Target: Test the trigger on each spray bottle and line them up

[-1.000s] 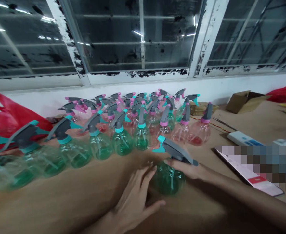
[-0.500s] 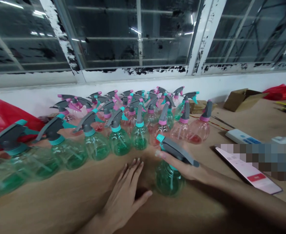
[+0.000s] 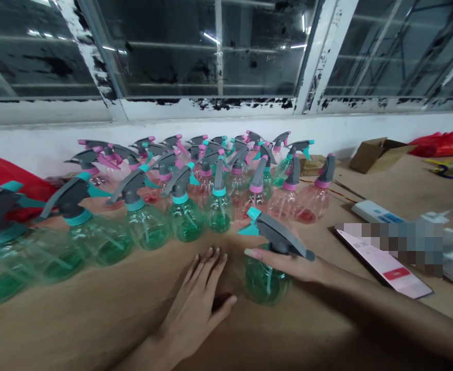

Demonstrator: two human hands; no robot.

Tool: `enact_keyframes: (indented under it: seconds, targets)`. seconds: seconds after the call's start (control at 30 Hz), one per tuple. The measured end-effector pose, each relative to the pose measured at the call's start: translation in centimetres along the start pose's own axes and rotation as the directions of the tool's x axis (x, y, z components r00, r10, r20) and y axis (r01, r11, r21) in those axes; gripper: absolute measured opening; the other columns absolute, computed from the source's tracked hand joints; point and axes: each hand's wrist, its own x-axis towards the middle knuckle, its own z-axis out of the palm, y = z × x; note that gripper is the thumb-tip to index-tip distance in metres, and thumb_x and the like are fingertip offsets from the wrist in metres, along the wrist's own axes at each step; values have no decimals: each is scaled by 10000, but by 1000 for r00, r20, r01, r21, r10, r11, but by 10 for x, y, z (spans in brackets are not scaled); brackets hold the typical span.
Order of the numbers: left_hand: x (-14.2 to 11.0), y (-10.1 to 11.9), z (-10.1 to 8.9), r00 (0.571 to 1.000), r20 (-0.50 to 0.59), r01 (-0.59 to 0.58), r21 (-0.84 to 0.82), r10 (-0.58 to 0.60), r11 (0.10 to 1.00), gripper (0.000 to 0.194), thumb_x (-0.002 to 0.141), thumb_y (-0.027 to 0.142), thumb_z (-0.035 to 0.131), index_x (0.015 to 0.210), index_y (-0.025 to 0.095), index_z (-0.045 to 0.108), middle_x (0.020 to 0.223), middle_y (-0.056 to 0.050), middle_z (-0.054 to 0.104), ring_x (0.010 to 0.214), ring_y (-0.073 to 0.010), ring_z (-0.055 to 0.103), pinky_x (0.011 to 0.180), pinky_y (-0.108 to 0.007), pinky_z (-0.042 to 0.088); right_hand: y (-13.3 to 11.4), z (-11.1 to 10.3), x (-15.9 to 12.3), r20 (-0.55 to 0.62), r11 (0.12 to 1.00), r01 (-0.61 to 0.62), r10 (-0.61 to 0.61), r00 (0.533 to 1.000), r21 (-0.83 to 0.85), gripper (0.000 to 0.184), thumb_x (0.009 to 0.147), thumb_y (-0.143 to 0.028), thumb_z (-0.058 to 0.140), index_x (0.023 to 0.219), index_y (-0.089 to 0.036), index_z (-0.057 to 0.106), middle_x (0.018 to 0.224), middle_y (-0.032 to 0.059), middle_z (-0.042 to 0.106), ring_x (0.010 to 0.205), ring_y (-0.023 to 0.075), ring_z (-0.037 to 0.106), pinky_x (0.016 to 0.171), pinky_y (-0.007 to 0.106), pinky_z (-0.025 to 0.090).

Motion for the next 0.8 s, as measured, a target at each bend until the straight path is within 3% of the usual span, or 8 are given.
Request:
enact_keyframes:
  seconds: [0.23,0.4,0.53,0.6,0.8]
  targets:
    - [2,1,-4,1000,23,2,-1,-2,1000,608,909,427,479,1405,137,277,1441,-129,349,1329,-279,292,1059,-477,287,3,2,0,20,998,-4,3,1000,57,408,743,-312,663,1134,-235,578,895,8,644,535,98,470,484,252,449]
    - [2,2,-5,999,36,0,9,0,1000,595,913,436,472,1394,131,296,1437,-134,353,1327,-277,297,1058,-476,286,3,1,-1,19,998,15,-16,1000,66,380,761,-271,639,1132,-241,565,974,21,645,640,144,549,516,272,468]
    - [2,2,-4,999,33,-3,20,2,1000,597,916,447,464,1390,125,298,1440,-138,348,1329,-277,292,1055,-483,289,3,1,-1,16,998,49,-50,999,50,361,746,-245,651,1095,-246,559,911,17,638,637,155,550,547,293,486]
    - [1,2,-4,999,34,-4,19,3,1000,590,918,441,464,1390,127,297,1444,-135,342,1331,-273,290,1059,-484,284,2,0,0,13,996,72,-72,997,46,350,739,-230,655,1076,-246,562,924,20,638,663,163,567,597,306,505]
    - [2,1,-3,999,38,-9,23,8,1000,572,921,451,452,1373,124,328,1446,-138,336,1332,-280,286,1051,-494,297,2,-2,0,35,988,113,-117,992,110,389,748,-239,652,1124,-247,551,1117,39,622,996,210,594,861,336,496]
